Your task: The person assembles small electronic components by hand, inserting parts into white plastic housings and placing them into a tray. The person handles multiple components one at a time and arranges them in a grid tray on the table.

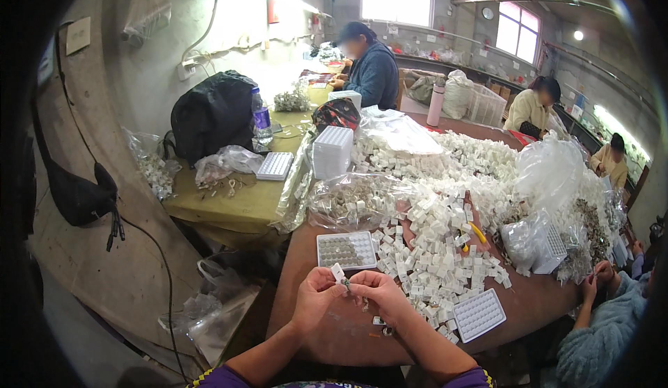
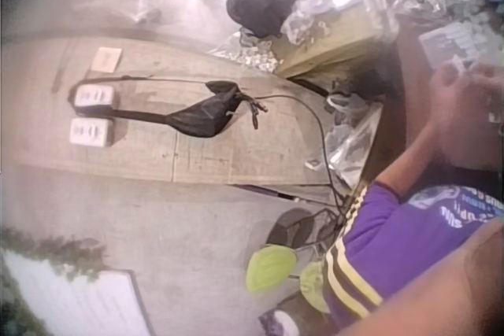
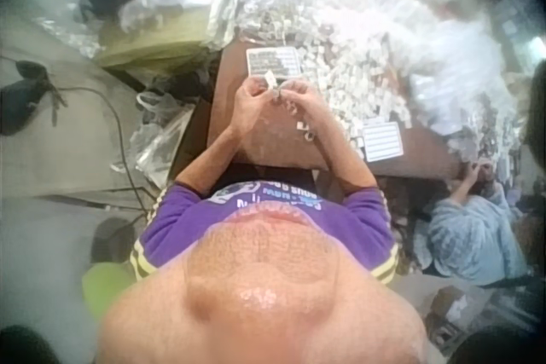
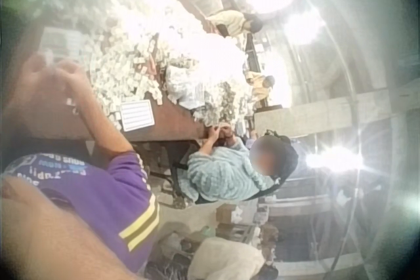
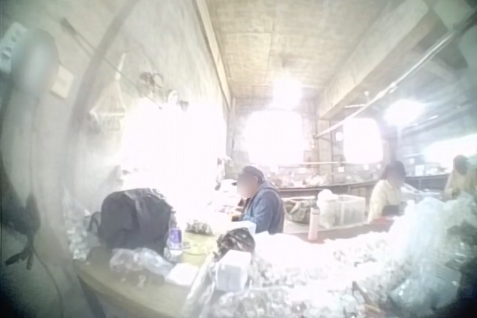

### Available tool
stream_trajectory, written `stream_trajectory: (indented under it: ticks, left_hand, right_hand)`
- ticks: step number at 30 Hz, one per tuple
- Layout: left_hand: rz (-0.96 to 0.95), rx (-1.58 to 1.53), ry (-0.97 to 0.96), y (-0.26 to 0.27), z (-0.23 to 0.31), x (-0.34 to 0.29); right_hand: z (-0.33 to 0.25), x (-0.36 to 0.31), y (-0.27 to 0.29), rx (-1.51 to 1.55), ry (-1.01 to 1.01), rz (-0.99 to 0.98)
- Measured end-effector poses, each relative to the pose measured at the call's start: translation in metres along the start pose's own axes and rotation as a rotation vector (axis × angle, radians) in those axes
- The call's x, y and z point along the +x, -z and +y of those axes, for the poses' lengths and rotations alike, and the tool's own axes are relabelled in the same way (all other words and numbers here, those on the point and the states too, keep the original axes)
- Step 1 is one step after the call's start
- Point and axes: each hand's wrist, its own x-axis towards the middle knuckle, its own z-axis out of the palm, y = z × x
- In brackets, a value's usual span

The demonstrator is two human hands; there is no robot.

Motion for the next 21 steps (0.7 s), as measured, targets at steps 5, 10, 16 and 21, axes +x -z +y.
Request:
stream_trajectory:
  ticks: [5,10,16,21]
  left_hand:
    - [-0.039,-0.053,-0.025,0.001,-0.005,0.001]
    - [-0.027,0.006,-0.010,0.002,-0.006,0.001]
    - [-0.062,-0.026,0.063,0.006,-0.003,0.003]
    - [-0.124,0.082,0.126,0.005,0.004,0.000]
  right_hand:
    - [0.001,0.000,-0.004,-0.127,0.077,0.055]
    - [-0.002,-0.004,-0.009,-0.339,0.153,0.107]
    - [-0.011,-0.007,-0.012,-0.408,0.141,0.060]
    - [-0.021,-0.010,-0.007,-0.540,0.032,0.047]
